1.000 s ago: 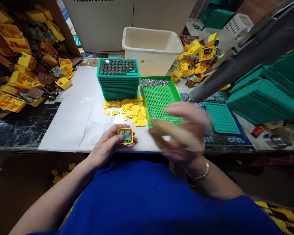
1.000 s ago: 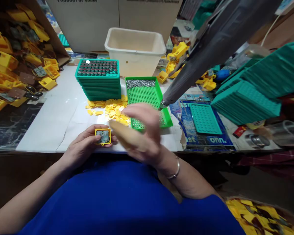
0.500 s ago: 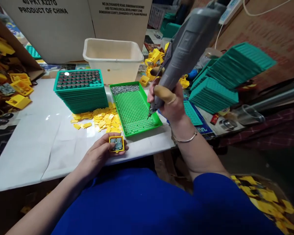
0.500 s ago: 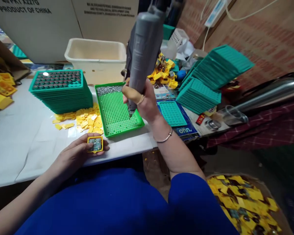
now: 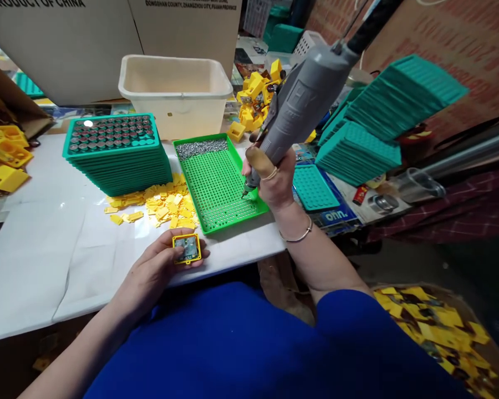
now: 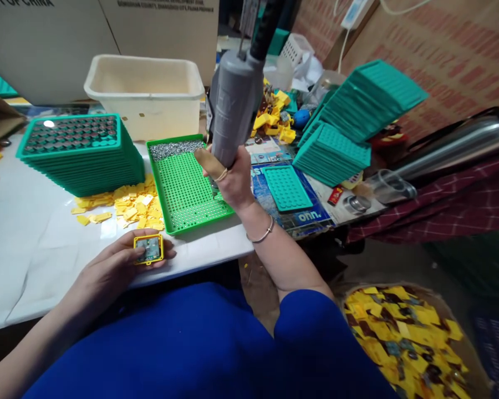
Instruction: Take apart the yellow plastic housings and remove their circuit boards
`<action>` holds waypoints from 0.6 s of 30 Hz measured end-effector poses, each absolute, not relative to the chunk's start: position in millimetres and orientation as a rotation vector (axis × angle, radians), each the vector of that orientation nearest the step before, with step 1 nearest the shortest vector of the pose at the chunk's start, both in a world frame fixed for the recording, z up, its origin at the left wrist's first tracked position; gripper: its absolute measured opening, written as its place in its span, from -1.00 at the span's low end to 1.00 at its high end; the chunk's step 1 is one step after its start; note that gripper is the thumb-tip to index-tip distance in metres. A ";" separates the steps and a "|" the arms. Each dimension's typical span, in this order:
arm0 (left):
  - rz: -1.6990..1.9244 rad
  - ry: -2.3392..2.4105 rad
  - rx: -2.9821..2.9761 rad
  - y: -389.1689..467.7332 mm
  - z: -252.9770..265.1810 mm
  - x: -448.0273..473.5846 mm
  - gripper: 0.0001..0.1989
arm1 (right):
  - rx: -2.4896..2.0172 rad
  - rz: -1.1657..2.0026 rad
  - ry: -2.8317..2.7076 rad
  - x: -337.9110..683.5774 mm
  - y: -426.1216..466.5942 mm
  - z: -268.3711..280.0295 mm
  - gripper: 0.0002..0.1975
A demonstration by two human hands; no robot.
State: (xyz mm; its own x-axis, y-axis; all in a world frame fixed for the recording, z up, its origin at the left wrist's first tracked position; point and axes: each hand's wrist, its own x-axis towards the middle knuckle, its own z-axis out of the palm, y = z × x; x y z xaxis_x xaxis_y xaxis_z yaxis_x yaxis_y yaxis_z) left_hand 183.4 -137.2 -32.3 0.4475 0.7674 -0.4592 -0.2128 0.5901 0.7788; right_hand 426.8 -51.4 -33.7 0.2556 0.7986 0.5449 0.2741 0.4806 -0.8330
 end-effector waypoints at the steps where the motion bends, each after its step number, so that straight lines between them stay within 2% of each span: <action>1: 0.673 0.910 0.714 -137.3 -31.8 183.3 -0.69 | -1.052 0.472 -1.302 426.6 -50.8 -34.5 -0.53; 6: 0.670 0.915 0.738 -137.0 -33.2 182.9 -0.68 | -0.980 0.472 -1.278 427.8 -46.4 -33.6 -0.51; 9: 0.678 0.925 0.722 -136.8 -34.3 183.9 -0.67 | -0.940 0.516 -1.225 422.7 -50.9 -18.8 -0.58; 12: 0.691 0.932 0.692 -137.0 -34.2 185.8 -0.65 | -0.793 0.624 -1.198 405.1 -64.8 2.8 -0.67; 18: 0.714 0.920 0.656 -138.4 -36.5 187.4 -0.65 | -0.677 0.935 -1.221 350.2 -102.0 17.9 -0.59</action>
State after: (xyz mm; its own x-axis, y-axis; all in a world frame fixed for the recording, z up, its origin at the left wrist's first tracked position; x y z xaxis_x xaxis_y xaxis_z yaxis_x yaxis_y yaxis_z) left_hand 187.4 -138.4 -36.5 0.4173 0.7789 -0.4681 -0.2600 0.5959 0.7598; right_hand 350.2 -102.0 17.9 0.0706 0.8776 0.4741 -0.2282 0.4769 -0.8488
